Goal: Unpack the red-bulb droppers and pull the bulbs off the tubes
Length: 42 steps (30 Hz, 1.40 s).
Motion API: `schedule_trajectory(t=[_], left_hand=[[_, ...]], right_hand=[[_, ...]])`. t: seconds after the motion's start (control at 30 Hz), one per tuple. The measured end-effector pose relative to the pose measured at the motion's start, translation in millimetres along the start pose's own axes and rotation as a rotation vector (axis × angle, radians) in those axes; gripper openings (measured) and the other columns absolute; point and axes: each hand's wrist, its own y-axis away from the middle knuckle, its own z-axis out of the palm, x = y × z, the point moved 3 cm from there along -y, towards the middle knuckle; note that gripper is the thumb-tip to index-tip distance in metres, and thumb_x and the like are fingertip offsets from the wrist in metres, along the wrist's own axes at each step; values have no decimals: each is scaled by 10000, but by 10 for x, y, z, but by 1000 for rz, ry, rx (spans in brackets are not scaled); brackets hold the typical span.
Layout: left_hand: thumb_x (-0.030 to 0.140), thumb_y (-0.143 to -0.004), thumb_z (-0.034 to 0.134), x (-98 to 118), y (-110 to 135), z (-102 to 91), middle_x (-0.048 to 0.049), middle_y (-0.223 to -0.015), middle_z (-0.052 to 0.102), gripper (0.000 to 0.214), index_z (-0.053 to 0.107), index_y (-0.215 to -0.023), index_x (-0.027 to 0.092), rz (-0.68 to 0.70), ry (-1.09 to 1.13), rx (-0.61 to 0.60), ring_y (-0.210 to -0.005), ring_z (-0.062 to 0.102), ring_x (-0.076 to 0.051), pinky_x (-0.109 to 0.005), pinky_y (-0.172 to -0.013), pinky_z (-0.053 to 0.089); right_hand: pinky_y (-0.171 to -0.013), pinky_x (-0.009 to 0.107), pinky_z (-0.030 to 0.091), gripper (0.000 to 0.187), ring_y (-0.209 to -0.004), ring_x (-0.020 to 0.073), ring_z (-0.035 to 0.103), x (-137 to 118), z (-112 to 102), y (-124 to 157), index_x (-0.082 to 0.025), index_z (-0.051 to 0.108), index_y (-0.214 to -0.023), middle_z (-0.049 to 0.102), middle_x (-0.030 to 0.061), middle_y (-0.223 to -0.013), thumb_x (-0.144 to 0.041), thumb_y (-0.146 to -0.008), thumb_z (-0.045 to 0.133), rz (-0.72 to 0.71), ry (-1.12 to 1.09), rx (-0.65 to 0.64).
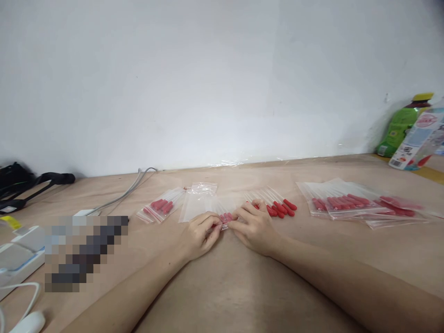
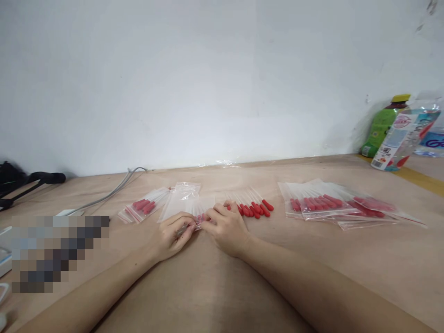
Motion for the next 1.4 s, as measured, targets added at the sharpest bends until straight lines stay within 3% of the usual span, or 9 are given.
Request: schedule_trajectory(t=[0.17, 0.4, 0.63, 0.77, 0.93, 1.1, 1.23, 1.33, 1.4], left_hand=[[138, -819, 463, -29, 22, 45, -69, -895, 596, 99, 542, -874, 164, -10, 28, -11, -824, 567, -140, -268, -749, 474], [114, -836, 421, -16, 15, 108, -64, -897, 575, 101, 510, -845, 162, -82, 85, -5, -827, 558, -127, -247, -730, 470], [202, -854, 424, -132, 31, 28, -58, -852, 574, 133, 519, -771, 159, -293, 97, 175, -835, 570, -146, -262, -748, 463], [296, -870, 402, -319, 70, -29, -69, -1003, 597, 208, 524, -980, 167, -418, 186, 232, -986, 557, -172, -311, -870, 434], [361, -892, 326, -494, 80, -98, -98, -1145, 558, 379, 398, -1206, 163, -598, 53, -2, -1072, 526, -201, -379, -924, 407], [347, -890, 341, -712, 103, -152, -79, -1239, 486, 357, 396, -1212, 203, -461, -104, -206, -1093, 511, -203, -378, -923, 412], [301, -871, 395, -837, 119, -187, -77, -1158, 516, 304, 458, -1148, 193, -308, -112, -135, -1078, 504, -192, -366, -934, 405], [258, -870, 401, -610, 78, -206, -88, -1099, 537, 240, 536, -1050, 176, -218, -107, -3, -1065, 501, -192, -365, -945, 395], [243, -873, 403, -328, 42, -163, -85, -1080, 555, 227, 559, -1026, 183, -191, -10, -20, -1037, 521, -179, -340, -924, 417]], right_hand=[[-727, 352, 211, 122, -769, 138, 432, -6, 38, -2, -191, 566, -738, 603, -4, -800, -139, -808, 482, -18, -26, 29], [-721, 347, 239, 103, -786, 153, 426, -26, 117, -36, -165, 547, -744, 572, 21, -803, -121, -794, 469, 3, -55, -97], [-704, 318, 325, 91, -805, 163, 448, -112, 133, -65, -164, 562, -745, 546, 66, -961, -125, -783, 489, -24, -174, -174], [-755, 294, 398, 105, -872, 160, 493, -43, 77, -1, -160, 573, -749, 495, 94, -1099, -104, -774, 488, 59, -401, -182], [-758, 263, 444, 109, -866, 135, 546, 73, -80, 104, -160, 539, -723, 493, 97, -1086, -71, -752, 483, 214, -586, -237], [-663, 221, 458, 138, -749, 110, 564, 122, -402, 181, -182, 519, -679, 563, 50, -995, -45, -685, 507, 231, -500, -337], [-595, 217, 445, 130, -644, 81, 547, 217, -568, 344, -189, 546, -691, 556, 34, -1034, -68, -666, 507, 233, -470, -417], [-633, 241, 448, 123, -749, 118, 553, 286, -606, 426, -195, 589, -727, 538, 58, -1018, -126, -724, 488, 247, -483, -361], [-637, 261, 443, 127, -739, 133, 536, 309, -607, 430, -192, 615, -729, 541, 65, -892, -164, -754, 493, 257, -449, -282]])
